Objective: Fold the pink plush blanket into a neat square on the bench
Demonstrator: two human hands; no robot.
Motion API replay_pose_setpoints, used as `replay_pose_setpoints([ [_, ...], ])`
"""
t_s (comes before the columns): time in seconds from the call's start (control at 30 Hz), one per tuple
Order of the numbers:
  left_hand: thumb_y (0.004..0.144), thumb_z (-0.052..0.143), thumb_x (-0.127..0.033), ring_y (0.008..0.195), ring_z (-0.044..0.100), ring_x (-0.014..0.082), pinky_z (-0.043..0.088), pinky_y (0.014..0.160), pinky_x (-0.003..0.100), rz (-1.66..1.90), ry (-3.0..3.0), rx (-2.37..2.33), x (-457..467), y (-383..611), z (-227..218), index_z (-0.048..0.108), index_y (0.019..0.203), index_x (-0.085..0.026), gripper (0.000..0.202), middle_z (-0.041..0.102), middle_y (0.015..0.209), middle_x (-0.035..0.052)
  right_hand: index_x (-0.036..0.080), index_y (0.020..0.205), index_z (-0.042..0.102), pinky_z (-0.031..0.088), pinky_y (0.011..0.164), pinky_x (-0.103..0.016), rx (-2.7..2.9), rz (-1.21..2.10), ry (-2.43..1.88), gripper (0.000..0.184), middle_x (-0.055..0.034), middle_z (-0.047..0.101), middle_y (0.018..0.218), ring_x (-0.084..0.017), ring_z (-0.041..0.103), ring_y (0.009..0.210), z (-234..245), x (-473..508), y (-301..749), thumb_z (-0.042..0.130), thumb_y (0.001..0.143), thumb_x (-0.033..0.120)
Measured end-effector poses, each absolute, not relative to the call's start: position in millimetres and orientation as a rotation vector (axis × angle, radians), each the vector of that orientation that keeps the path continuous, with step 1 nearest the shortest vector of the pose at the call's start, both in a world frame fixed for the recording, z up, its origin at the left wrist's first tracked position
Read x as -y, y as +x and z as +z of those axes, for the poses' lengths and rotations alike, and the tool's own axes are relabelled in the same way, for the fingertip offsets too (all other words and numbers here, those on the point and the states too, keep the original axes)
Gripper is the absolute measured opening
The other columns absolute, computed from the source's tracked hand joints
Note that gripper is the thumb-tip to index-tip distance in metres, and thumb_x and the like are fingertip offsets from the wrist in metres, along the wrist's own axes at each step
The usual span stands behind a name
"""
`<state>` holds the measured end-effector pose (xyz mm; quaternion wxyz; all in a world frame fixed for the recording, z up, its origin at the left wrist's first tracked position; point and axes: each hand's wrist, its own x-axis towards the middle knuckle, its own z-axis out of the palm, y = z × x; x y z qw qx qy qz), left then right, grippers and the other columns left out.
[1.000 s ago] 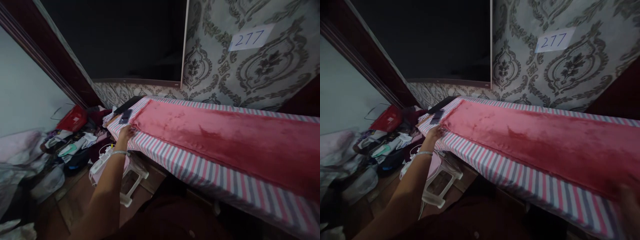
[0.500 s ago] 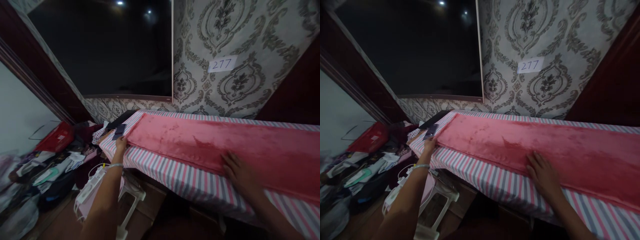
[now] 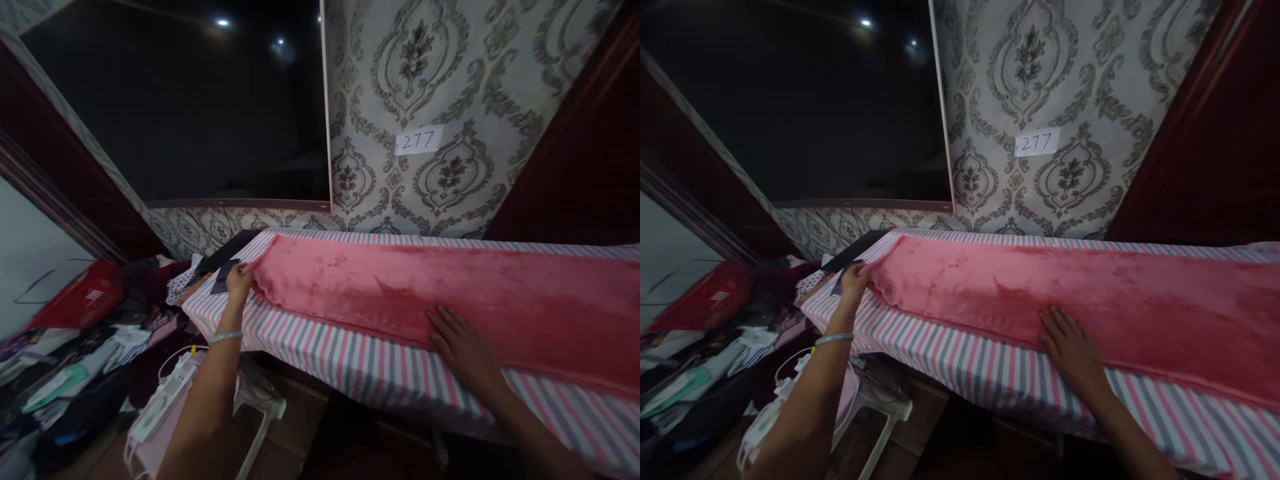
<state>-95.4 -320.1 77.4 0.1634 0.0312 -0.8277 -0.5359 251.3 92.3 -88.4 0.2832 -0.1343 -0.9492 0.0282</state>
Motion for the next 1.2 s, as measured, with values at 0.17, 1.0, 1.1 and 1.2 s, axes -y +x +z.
replay_pose_setpoints([
  [0.17,0.078,0.061,-0.006,0.102,0.065,0.0295,0.05,0.091,0.036,-0.999,-0.69,2.405,212.8,-61.4,121.8,0.066,0.099,-0.019,0.025,0.07,0.104,0.0114,0.018,0.139,0.065,0.042,0.112,-0.056,2.538,0.085,-0.366,0.057,-0.0136,0.056,0.149,-0.032,0.052,0.137,-80.3,-88.5,250.1,0.029,0.103,0.043],
  [1.0,0.084,0.052,-0.008,0.098,0.06,0.0275,0.05,0.084,0.043,-0.819,-1.419,2.122,128.2,71.8,1.9,0.063,0.111,-0.017,0.031,0.066,0.102,0.0118,0.015,0.137,0.059,0.062,0.079,-0.033,1.8,1.963,-0.811,0.045,-0.0065,0.071,0.09,-0.016,0.07,0.073,34.5,-99.7,102.3,0.06,0.092,0.019],
  [1.1,0.083,0.052,-0.008,0.096,0.061,0.026,0.052,0.083,0.042,-0.897,-1.397,2.084,134.0,71.7,1.4,0.063,0.112,-0.019,0.033,0.067,0.104,0.011,0.017,0.143,0.051,0.062,0.074,-0.031,1.792,2.006,-0.823,0.051,-0.0035,0.069,0.085,-0.014,0.07,0.067,42.1,-102.0,64.9,0.056,0.093,0.016],
  [1.2,0.082,0.052,-0.006,0.094,0.061,0.0252,0.052,0.081,0.04,-0.89,-1.429,2.051,137.2,73.2,-1.0,0.063,0.113,-0.019,0.035,0.068,0.103,0.0103,0.019,0.148,0.047,0.062,0.075,-0.033,1.83,1.998,-0.811,0.055,-0.0033,0.072,0.085,-0.016,0.071,0.07,43.8,-102.4,31.9,0.056,0.093,0.016],
])
